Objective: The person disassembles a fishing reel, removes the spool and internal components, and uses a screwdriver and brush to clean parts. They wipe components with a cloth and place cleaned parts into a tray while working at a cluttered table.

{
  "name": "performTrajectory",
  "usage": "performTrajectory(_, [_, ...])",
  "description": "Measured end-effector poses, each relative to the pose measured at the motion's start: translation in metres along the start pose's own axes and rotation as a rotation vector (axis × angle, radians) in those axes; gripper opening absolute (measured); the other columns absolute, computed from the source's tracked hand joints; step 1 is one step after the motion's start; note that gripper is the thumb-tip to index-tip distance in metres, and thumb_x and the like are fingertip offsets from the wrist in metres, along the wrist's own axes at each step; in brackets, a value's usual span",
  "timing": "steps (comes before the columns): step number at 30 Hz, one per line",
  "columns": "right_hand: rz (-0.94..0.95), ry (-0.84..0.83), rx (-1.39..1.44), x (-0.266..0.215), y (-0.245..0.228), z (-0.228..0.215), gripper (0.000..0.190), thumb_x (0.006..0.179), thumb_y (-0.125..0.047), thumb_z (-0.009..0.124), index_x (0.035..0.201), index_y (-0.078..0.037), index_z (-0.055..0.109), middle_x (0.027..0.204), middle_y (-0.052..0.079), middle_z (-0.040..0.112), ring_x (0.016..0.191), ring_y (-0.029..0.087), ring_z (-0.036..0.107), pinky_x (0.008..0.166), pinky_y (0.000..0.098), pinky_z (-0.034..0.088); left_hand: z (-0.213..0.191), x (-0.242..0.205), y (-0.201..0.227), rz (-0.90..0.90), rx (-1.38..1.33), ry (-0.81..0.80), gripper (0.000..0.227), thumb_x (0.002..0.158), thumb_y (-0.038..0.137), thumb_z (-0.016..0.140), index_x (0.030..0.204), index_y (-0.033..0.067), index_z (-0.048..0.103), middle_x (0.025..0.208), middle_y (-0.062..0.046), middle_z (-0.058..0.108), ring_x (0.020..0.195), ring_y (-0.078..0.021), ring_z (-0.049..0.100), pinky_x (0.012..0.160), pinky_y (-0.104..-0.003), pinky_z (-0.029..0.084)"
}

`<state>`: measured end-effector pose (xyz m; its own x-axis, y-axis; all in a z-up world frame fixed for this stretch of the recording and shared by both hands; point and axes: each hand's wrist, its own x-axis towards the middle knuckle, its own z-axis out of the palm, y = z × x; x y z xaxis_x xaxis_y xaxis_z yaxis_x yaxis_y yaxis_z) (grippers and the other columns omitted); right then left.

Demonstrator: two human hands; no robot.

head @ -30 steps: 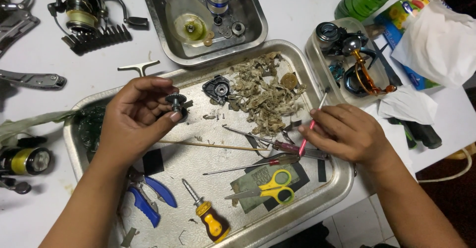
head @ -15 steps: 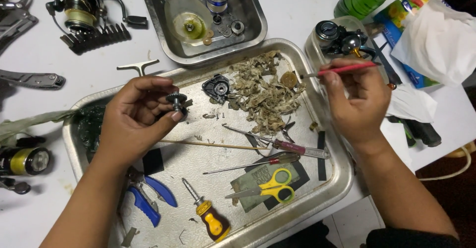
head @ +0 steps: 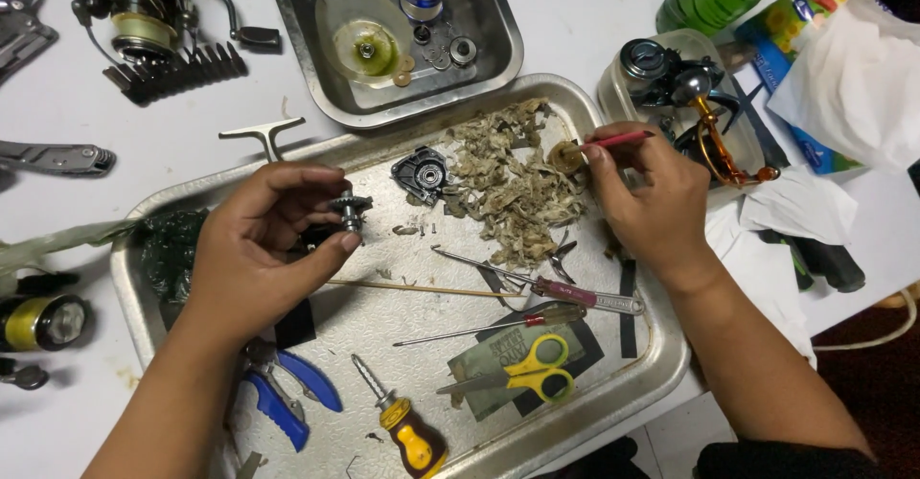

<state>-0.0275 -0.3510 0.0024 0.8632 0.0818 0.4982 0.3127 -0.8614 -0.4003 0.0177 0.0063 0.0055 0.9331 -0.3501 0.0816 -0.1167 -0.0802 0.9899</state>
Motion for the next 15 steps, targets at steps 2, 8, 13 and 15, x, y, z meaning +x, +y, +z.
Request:
performTrajectory(2, [-0.017,-0.008,-0.01,-0.0005,0.0025,0.0013,0.013,0.106,-0.006,0.069,0.111,0.005,0.072,0.1,0.016,0.075,0.085,0.024,0.072,0.075,0.0326,0.058,-0.0003,-0.0001,0.0013,0.001,-0.001,-0.003,0.042,0.082,0.0,0.078,0.121,0.0002,0.062,0.118,-0.01,0.067,0.113,-0.0162,0.067,0.099,-0.026,0.059])
performTrajectory(8, [-0.014,0.023,0.014,-0.0036,0.0038,0.0012,0.013,0.105,-0.007,0.071,0.11,0.004,0.072,0.097,0.015,0.074,0.078,0.021,0.069,0.069,0.0308,0.057,-0.001,-0.0003,0.0005,0.021,0.009,-0.003,0.043,0.082,0.0,0.077,0.122,-0.0001,0.062,0.119,-0.011,0.068,0.114,-0.0175,0.067,0.1,-0.027,0.06])
performTrajectory(13, [-0.025,0.018,0.015,-0.0023,0.0012,0.0015,0.012,0.105,-0.008,0.07,0.107,0.003,0.072,0.094,0.013,0.075,0.077,0.02,0.07,0.068,0.0306,0.055,-0.0007,-0.0004,0.0033,0.02,0.006,-0.003,0.044,0.082,-0.001,0.077,0.122,-0.0005,0.061,0.12,-0.011,0.067,0.115,-0.0176,0.066,0.102,-0.028,0.059])
performTrajectory(15, [-0.028,0.01,0.016,-0.003,0.0002,0.0002,0.013,0.103,-0.003,0.072,0.111,0.007,0.071,0.097,0.017,0.075,0.078,0.022,0.071,0.07,0.031,0.06,-0.0008,0.0001,0.006,0.004,0.025,-0.009,0.043,0.081,0.0,0.077,0.122,0.0002,0.061,0.12,-0.011,0.067,0.114,-0.0178,0.067,0.104,-0.028,0.059])
